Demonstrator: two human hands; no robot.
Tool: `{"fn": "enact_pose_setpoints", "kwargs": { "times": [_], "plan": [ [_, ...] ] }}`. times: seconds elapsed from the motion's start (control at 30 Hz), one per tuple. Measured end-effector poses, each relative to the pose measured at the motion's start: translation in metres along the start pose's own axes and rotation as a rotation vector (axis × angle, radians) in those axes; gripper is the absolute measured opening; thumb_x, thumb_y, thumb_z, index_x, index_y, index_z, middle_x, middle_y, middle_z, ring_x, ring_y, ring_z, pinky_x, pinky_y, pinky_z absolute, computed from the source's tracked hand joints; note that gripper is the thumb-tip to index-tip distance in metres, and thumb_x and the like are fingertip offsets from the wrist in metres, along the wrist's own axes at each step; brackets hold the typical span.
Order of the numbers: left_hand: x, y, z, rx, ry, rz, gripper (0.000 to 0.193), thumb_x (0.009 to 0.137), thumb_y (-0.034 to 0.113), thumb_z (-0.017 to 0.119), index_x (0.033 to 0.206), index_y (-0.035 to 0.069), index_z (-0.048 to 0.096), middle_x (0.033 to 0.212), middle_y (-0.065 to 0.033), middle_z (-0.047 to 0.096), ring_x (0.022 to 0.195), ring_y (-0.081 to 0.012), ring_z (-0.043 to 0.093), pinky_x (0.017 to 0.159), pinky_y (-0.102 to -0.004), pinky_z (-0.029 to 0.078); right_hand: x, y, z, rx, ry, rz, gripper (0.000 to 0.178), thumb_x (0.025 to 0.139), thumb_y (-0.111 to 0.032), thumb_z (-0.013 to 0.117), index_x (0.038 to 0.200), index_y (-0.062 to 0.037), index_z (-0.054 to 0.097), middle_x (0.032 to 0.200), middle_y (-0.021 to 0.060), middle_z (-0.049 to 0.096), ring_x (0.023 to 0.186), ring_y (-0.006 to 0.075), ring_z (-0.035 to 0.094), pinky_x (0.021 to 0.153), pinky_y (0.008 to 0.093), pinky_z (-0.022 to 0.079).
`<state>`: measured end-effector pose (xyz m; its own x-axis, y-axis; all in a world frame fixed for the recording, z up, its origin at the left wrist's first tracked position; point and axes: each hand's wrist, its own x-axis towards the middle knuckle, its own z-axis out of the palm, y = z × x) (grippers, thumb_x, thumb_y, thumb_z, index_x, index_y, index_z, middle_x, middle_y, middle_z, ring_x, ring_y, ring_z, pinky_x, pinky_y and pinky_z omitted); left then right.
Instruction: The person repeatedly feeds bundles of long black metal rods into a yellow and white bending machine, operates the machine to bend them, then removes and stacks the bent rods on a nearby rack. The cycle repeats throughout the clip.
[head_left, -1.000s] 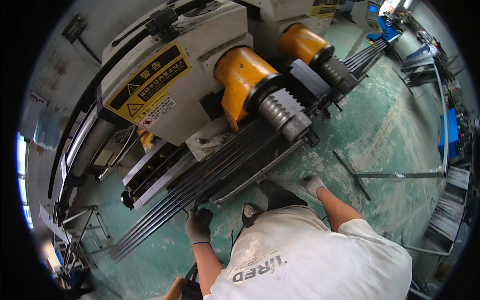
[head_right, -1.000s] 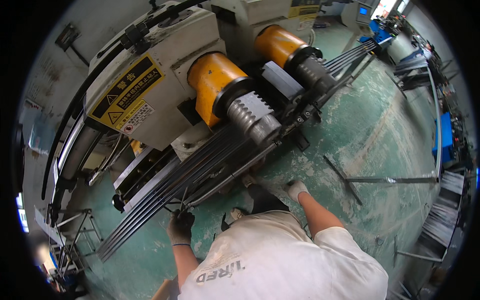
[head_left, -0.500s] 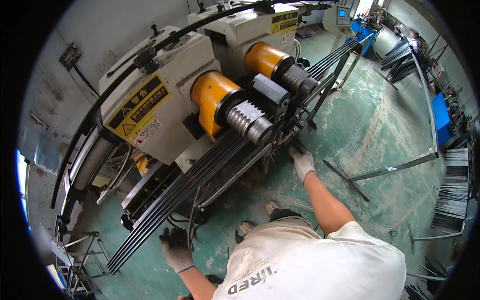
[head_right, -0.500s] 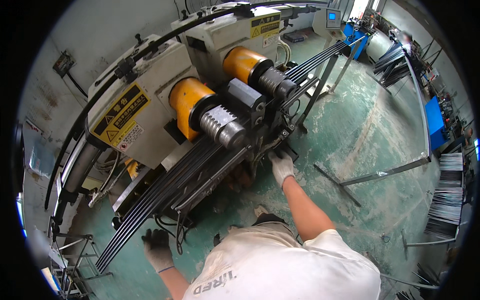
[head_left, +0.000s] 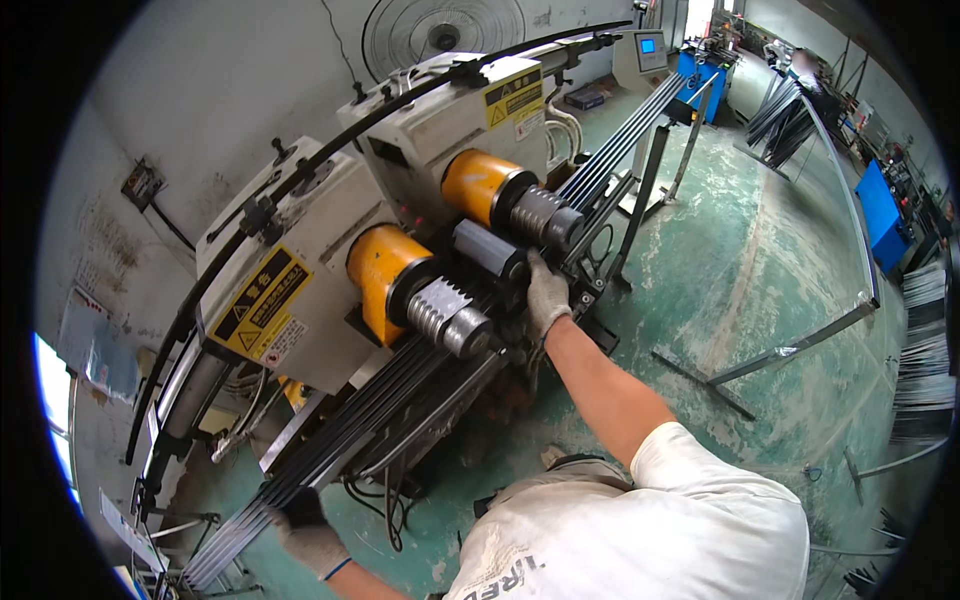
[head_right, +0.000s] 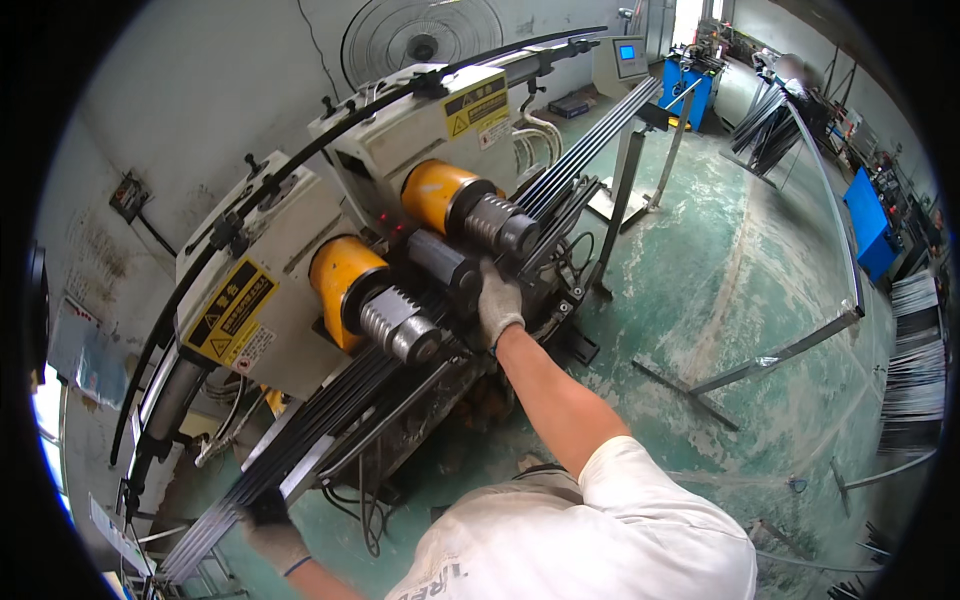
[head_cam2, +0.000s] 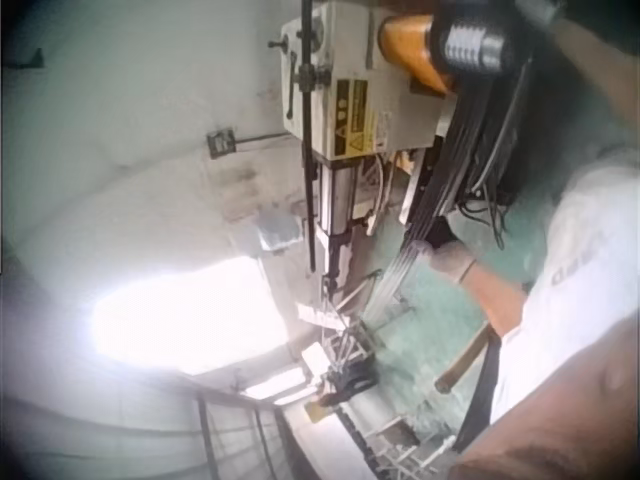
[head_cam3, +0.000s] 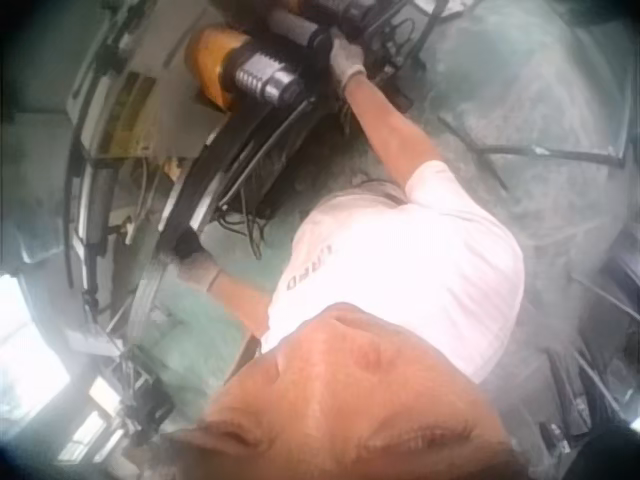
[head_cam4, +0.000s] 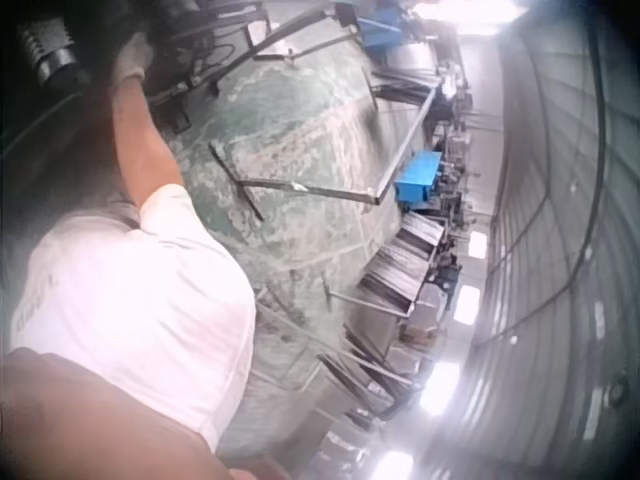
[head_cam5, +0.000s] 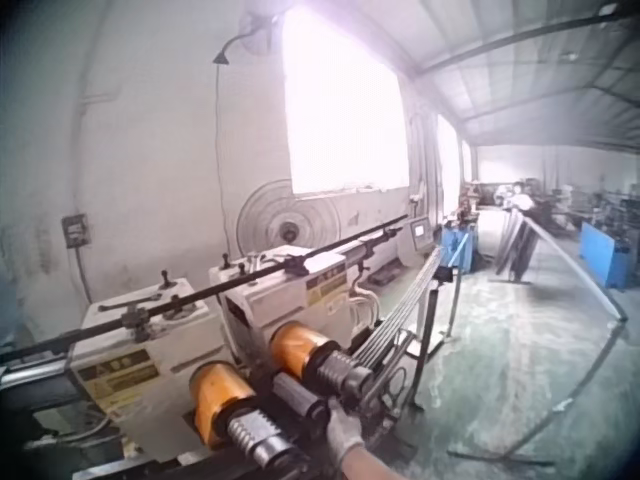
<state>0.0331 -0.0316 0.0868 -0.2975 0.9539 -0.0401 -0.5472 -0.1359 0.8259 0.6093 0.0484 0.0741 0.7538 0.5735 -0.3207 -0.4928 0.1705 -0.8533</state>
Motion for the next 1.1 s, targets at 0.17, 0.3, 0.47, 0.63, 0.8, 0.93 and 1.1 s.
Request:
{"fn": "enact_pose_setpoints", "kwargs": {
  "times": [0.17, 0.3, 0.47, 0.63, 0.8, 0.93, 1.1],
  "plan": [
    [0.010, 0.075, 0.118, 0.220, 0.069, 0.300, 0.057, 0.117, 0.041, 0.061, 0.146, -0.008, 0.065, 0.131, -0.0183, 0.077, 0.117, -0.0299, 0.074, 0.109, -0.0440, 0.056, 0.044, 0.009, -0.017, -0.101, -0.106, -0.171, 0.050, 0.105, -0.036, 0.071, 0.139, 0.0001, 0.073, 0.122, 0.0112, 0.078, 0.105, 0.0217, 0.072, 0.093, 0.0403, 0.057],
    [0.024, 0.116, 0.182, 0.286, 0.050, 0.392, 0.045, 0.112, 0.024, 0.063, 0.144, -0.008, 0.067, 0.121, -0.0165, 0.076, 0.110, -0.0272, 0.074, 0.101, -0.0427, 0.059, 0.017, -0.009, -0.003, 0.011, -0.134, -0.147, 0.048, 0.101, -0.033, 0.076, 0.139, -0.0033, 0.076, 0.121, 0.0093, 0.078, 0.102, 0.0208, 0.072, 0.090, 0.0419, 0.057],
    [0.013, 0.106, 0.274, 0.261, -0.158, 0.539, 0.037, 0.106, 0.010, 0.063, 0.141, -0.003, 0.065, 0.109, -0.0139, 0.075, 0.096, -0.0247, 0.073, 0.092, -0.0402, 0.061, 0.031, -0.024, 0.000, -0.174, -0.159, -0.085, 0.047, 0.096, -0.031, 0.081, 0.134, -0.0035, 0.078, 0.119, 0.0114, 0.079, 0.103, 0.0232, 0.074, 0.092, 0.0429, 0.058],
    [0.014, 0.107, 0.344, 0.243, -0.317, 0.569, 0.050, 0.103, 0.001, 0.069, 0.150, -0.003, 0.053, 0.107, -0.0135, 0.076, 0.091, -0.0224, 0.073, 0.089, -0.0385, 0.062, 0.071, 0.002, -0.012, -0.066, -0.295, -0.207, 0.046, 0.096, -0.025, 0.081, 0.136, -0.0032, 0.075, 0.124, 0.0118, 0.078, 0.110, 0.0236, 0.073, 0.094, 0.0416, 0.058],
    [0.014, 0.093, 0.408, 0.422, -0.421, 0.713, 0.038, 0.107, 0.005, 0.068, 0.143, -0.001, 0.057, 0.107, -0.0077, 0.071, 0.091, -0.0170, 0.069, 0.086, -0.0333, 0.058, 0.063, -0.006, -0.011, -0.152, -0.326, -0.238, 0.044, 0.095, -0.023, 0.082, 0.135, -0.0049, 0.075, 0.115, 0.0085, 0.077, 0.100, 0.0212, 0.074, 0.084, 0.0395, 0.060],
    [-0.004, 0.069, 0.462, 0.638, -0.510, 0.740, 0.032, 0.104, 0.003, 0.063, 0.135, -0.002, 0.057, 0.097, -0.0021, 0.062, 0.083, -0.0116, 0.062, 0.070, -0.0283, 0.050, 0.058, -0.014, -0.015, -0.103, -0.319, -0.236, 0.043, 0.095, -0.023, 0.082, 0.134, -0.0057, 0.075, 0.110, 0.0064, 0.076, 0.091, 0.0182, 0.072, 0.078, 0.0362, 0.058],
    [0.009, 0.054, 0.513, 1.014, -0.543, 0.890, 0.025, 0.096, 0.004, 0.066, 0.119, -0.002, 0.059, 0.087, -0.0108, 0.066, 0.076, -0.0221, 0.066, 0.071, -0.0401, 0.055, 0.036, -0.026, -0.006, -0.078, -0.334, -0.195, 0.045, 0.095, -0.022, 0.081, 0.137, -0.0051, 0.074, 0.117, 0.0089, 0.077, 0.097, 0.0209, 0.074, 0.082, 0.0382, 0.060]
  ]
}}
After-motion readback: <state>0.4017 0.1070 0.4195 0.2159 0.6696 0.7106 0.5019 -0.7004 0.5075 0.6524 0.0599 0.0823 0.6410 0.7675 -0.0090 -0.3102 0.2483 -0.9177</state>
